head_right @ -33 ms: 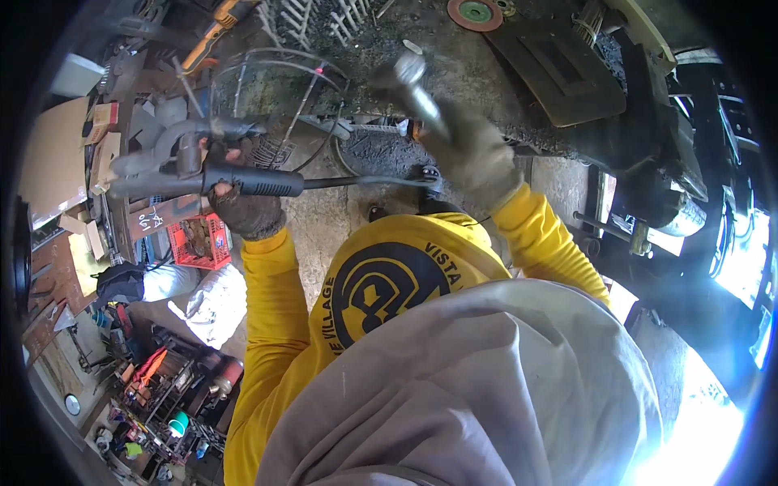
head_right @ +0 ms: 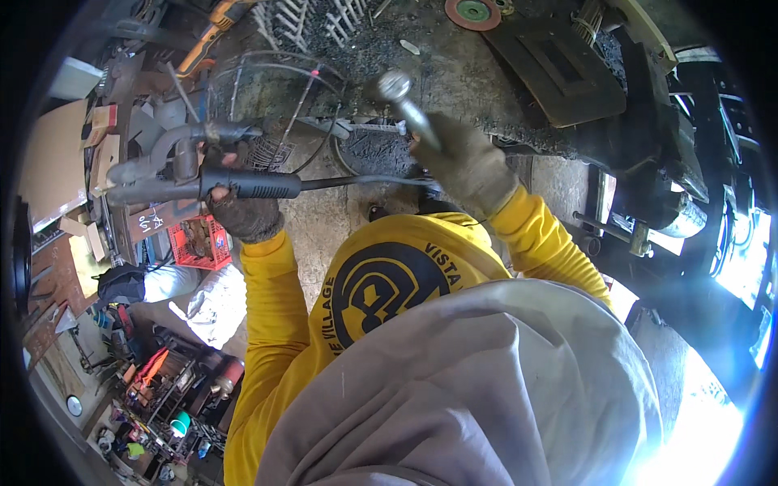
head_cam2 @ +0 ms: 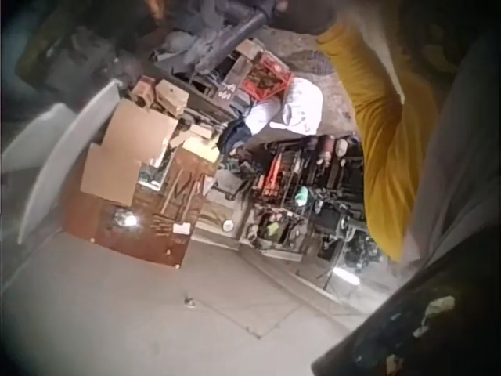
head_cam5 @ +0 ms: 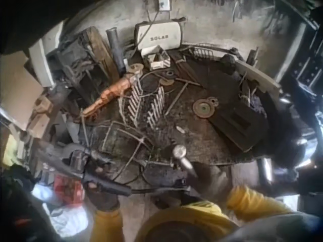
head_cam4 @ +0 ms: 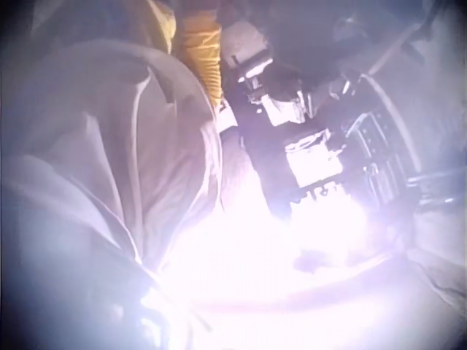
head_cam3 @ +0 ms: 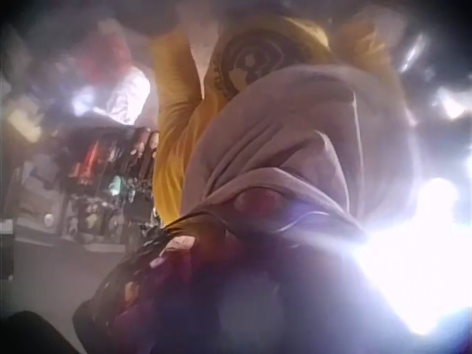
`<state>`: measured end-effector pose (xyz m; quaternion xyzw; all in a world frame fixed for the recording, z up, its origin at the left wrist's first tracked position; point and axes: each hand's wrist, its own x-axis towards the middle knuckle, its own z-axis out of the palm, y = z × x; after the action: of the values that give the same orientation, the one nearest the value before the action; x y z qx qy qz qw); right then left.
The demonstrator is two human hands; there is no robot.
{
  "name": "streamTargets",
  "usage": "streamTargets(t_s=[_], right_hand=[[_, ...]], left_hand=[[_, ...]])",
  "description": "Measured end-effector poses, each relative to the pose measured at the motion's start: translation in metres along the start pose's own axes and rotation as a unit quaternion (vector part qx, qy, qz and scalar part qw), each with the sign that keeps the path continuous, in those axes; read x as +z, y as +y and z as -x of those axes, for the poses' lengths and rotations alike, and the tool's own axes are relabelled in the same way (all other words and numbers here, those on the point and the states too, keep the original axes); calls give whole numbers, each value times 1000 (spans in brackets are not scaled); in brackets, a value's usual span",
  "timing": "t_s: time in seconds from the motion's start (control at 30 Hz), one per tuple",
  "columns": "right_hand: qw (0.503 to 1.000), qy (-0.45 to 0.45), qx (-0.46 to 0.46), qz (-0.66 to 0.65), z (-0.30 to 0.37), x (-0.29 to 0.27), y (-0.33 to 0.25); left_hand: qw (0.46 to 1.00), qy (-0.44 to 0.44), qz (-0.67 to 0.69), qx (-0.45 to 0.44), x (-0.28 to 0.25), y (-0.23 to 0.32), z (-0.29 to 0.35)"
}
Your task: The person welds metal rods to a circular structure using a torch, strikes the frame with a hammer, and smooths the joints with an angle grinder.
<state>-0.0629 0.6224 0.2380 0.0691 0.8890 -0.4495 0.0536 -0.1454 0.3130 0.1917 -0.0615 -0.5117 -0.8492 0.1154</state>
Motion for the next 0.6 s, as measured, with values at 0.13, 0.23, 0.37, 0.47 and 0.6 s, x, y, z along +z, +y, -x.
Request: streamTargets(t_s=[0.13,0.23,0.37,0.47,0.6], right_hand=[[988,-81,-89,101,-9,11,12],[982,-108,-113,109,-15,0,-6],[960,-153,-149,182,-29,4,-7],[946,-83,-258,178,-41,5,-1],[953,-80,-218,196,-51,7,-10]], left_hand=[[999,35,11,19,14,7,-4],[999,49,3,-16,-6,8,-1],[999,3,17,-31,-6,13,-7],[999,11,-5,-30,-8,15,-7],[999,27,-27,4,3,14,-5]])
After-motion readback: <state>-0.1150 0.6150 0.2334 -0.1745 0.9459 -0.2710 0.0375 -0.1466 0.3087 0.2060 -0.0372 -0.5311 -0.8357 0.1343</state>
